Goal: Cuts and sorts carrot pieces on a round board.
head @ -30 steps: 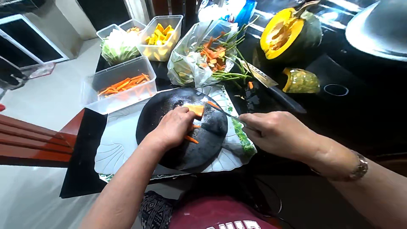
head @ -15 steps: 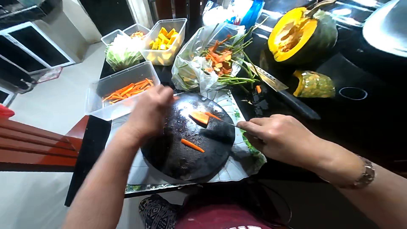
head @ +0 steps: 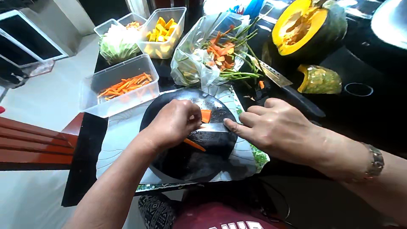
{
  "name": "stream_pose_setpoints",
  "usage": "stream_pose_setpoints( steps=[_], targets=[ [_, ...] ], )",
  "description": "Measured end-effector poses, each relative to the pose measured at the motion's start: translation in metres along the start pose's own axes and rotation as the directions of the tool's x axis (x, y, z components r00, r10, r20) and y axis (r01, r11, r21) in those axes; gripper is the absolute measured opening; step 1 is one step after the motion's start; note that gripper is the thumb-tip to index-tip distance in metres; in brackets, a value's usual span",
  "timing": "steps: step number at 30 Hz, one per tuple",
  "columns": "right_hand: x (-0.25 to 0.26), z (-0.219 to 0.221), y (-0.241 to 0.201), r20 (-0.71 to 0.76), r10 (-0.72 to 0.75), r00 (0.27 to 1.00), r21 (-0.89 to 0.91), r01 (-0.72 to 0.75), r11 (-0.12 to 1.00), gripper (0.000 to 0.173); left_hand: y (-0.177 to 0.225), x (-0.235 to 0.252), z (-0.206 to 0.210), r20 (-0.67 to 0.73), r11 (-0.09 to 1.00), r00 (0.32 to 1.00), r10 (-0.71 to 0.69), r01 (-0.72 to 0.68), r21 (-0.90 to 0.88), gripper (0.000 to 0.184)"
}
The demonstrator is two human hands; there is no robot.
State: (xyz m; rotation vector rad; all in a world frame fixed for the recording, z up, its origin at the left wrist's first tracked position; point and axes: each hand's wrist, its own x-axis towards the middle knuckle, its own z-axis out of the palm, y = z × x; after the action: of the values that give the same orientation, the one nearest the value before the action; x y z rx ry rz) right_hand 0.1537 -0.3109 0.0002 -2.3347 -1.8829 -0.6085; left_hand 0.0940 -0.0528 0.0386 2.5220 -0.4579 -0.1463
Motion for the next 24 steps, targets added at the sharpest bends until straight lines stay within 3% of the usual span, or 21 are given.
stream_pose_setpoints(
  steps=[5,10,15,24],
  targets=[
    [-0.002,0.002,-0.005,-0.006,-0.026,1.0,0.064,0.026,0.998,0.033,-0.008,-0.006,-0.002,0.165,0.995,0.985,-0.049,0.063,-0.082,0.012],
    [-0.003,0.0,-0.006,-0.019,-0.035,0.999,0.087,0.037,0.996,0.034,-0.019,-0.016,0.0,0.107,0.951,0.994,0.012,0.022,-0.307,0.012],
    [-0.002,-0.001,-0.011,0.012,-0.066,0.998,0.129,0.064,0.99,0.034,-0.015,-0.023,-0.002,0.18,0.955,0.982,-0.057,0.107,-0.277,0.007],
    [-0.005,0.0,-0.008,0.003,-0.05,0.999,0.187,0.048,0.981,0.032,-0.014,-0.035,0.002,0.018,0.944,0.982,-0.189,0.187,-0.272,0.009]
  ],
)
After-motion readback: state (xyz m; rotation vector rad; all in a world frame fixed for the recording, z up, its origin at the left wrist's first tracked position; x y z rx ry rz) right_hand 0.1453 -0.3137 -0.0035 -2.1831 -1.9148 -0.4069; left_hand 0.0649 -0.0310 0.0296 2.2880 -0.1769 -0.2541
